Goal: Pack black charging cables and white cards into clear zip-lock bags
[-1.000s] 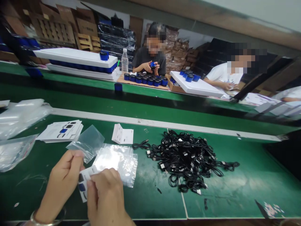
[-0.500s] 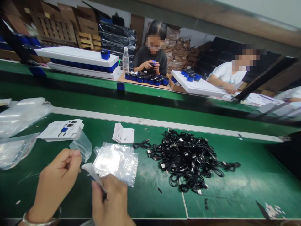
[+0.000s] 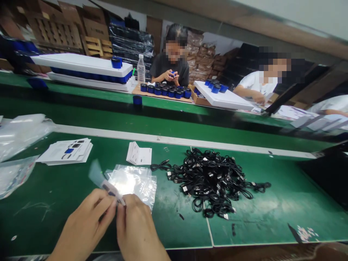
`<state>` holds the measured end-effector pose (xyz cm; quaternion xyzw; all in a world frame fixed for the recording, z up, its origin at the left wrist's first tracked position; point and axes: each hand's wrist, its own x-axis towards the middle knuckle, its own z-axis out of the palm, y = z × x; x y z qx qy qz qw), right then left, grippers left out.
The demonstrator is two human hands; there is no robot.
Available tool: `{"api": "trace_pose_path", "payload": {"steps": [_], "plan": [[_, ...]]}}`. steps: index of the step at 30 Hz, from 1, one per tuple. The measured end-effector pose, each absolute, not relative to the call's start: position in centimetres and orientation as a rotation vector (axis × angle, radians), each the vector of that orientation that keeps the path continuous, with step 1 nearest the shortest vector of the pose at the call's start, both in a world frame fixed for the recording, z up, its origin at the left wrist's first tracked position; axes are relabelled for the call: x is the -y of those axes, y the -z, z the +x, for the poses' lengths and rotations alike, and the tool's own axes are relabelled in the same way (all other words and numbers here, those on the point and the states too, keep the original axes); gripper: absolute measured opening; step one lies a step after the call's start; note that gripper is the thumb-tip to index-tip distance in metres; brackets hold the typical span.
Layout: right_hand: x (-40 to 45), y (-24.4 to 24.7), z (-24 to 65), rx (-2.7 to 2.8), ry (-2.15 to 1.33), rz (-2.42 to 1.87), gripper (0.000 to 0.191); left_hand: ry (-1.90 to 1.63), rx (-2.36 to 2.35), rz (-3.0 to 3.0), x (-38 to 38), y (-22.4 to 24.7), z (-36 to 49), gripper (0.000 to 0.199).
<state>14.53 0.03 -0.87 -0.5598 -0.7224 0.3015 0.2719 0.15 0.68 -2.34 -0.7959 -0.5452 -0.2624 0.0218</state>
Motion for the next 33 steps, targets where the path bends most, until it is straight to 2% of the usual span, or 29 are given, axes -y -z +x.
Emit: {"api": "trace_pose_path", "payload": {"steps": [3,5,8,10,13,16,17,18,20,22,26,33], "plan": [[-0.4,0.4,15.6,1.834,-0.945,-1.465,0.020,0.828,1.653,-2.479,-0.5,2.3,0.0,0.019],[-0.9,0.7,15.8,1.678,-0.942,-1.464,0.008,0.875,1.661,-2.535,-0.3,2.0,0.0,0.017],[-1.6,1.8,15.1,1.527,-1.121,-1.335,0.025,0.913,1.667,-2.691,0.2,1.5,0.1,0.015],[-1.9,2.6,14.3,1.529,-1.231,-1.302,0.014,0.920,1.643,-2.821,0.5,1.1,0.2,0.015],[-2.4,2.7,14.1,1.561,-1.235,-1.346,0.018,0.930,1.701,-2.941,0.6,0.8,0.2,0.016],[-3.2,1.3,16.2,1.762,-1.271,-1.250,0.012,0.923,1.927,-2.940,-0.1,0.9,0.1,0.020],[-3.7,0.7,17.3,1.928,-1.215,-1.225,0.009,0.910,2.009,-2.936,-0.5,1.0,0.1,0.022],[-4.4,0.2,18.4,2.092,-1.000,-1.279,0.012,0.891,2.080,-2.934,-0.8,1.1,0.1,0.024],[-5.9,-0.3,20.5,2.277,-0.358,-1.577,0.025,0.853,2.184,-2.928,-1.5,1.5,0.1,0.027],[-7.5,0.0,21.9,2.294,-0.045,-1.729,0.032,0.843,2.222,-2.923,-2.0,2.0,0.2,0.029],[-9.3,1.2,22.7,2.398,0.021,-1.717,0.023,0.849,2.251,-2.897,-2.3,2.7,0.4,0.030],[-7.2,2.1,20.9,2.359,-0.008,-1.801,0.025,0.807,2.289,-2.869,-2.3,3.1,0.5,0.029]]}}
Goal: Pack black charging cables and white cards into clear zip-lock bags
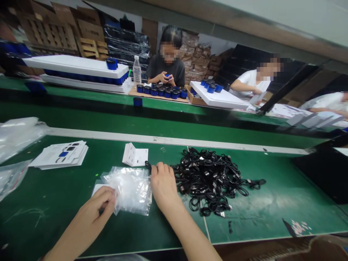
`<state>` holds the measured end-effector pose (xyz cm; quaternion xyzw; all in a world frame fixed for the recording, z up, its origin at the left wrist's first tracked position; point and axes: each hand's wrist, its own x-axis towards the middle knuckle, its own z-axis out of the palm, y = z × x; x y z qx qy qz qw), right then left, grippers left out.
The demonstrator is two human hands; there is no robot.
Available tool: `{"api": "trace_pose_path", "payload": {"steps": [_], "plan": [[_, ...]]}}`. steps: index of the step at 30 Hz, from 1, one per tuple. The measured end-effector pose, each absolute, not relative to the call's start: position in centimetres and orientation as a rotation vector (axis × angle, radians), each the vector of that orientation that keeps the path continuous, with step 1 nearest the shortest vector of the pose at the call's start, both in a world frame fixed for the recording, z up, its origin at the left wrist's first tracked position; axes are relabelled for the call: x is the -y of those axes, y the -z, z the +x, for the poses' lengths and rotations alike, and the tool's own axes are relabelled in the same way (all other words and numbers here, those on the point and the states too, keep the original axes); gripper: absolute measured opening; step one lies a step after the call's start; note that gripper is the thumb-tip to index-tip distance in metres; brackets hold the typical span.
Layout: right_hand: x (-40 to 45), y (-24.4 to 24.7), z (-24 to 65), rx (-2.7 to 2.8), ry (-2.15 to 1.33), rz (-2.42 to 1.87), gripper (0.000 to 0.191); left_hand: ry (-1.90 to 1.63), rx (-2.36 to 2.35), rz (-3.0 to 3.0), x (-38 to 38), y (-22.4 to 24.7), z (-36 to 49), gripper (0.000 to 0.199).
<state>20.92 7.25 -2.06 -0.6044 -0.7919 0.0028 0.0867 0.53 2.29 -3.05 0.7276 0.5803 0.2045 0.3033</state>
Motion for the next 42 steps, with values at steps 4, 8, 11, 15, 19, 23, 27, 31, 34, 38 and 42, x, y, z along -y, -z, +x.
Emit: {"api": "trace_pose_path", "payload": {"steps": [4,8,11,15,19,23,27,31,34,38,42], "plan": [[-7.1,3.0,20.3,2.261,-0.066,-1.881,0.020,-0.545,-1.539,1.942,-2.3,3.2,0.6,0.028],[-7.0,2.3,20.2,2.162,-0.154,-1.884,0.016,-0.569,-1.551,1.955,-2.2,3.2,0.6,0.027],[-5.2,0.9,19.9,2.148,-0.359,-1.721,0.015,-0.595,-1.555,1.971,-2.2,3.3,0.6,0.026],[-2.1,0.2,18.8,1.999,-0.951,-1.379,0.015,-0.646,-1.561,1.998,-2.1,3.4,0.6,0.023],[-0.8,1.2,17.7,1.908,-0.960,-1.513,0.026,-0.729,-1.612,2.020,-1.7,3.4,0.3,0.026],[-0.9,2.0,16.7,1.803,-0.948,-1.454,0.024,-0.859,-1.669,2.190,-1.1,3.1,0.1,0.024],[-1.1,2.7,15.5,1.293,-1.259,-1.433,0.006,-0.868,-1.624,2.388,-0.4,3.0,0.4,0.018],[-0.9,2.4,15.8,0.890,-1.755,-1.123,0.030,-0.833,-1.621,2.426,-0.1,3.3,0.3,0.015],[-0.5,1.2,16.5,1.050,-1.810,-0.934,0.029,-0.829,-1.621,2.394,0.0,3.4,0.1,0.014],[-0.1,0.5,16.5,1.476,-1.378,-1.143,0.020,-0.876,-1.593,2.325,0.2,3.1,0.2,0.015],[0.2,2.0,15.6,1.724,-0.756,-1.363,0.021,-0.874,-1.554,2.375,0.6,2.7,0.4,0.011]]}}
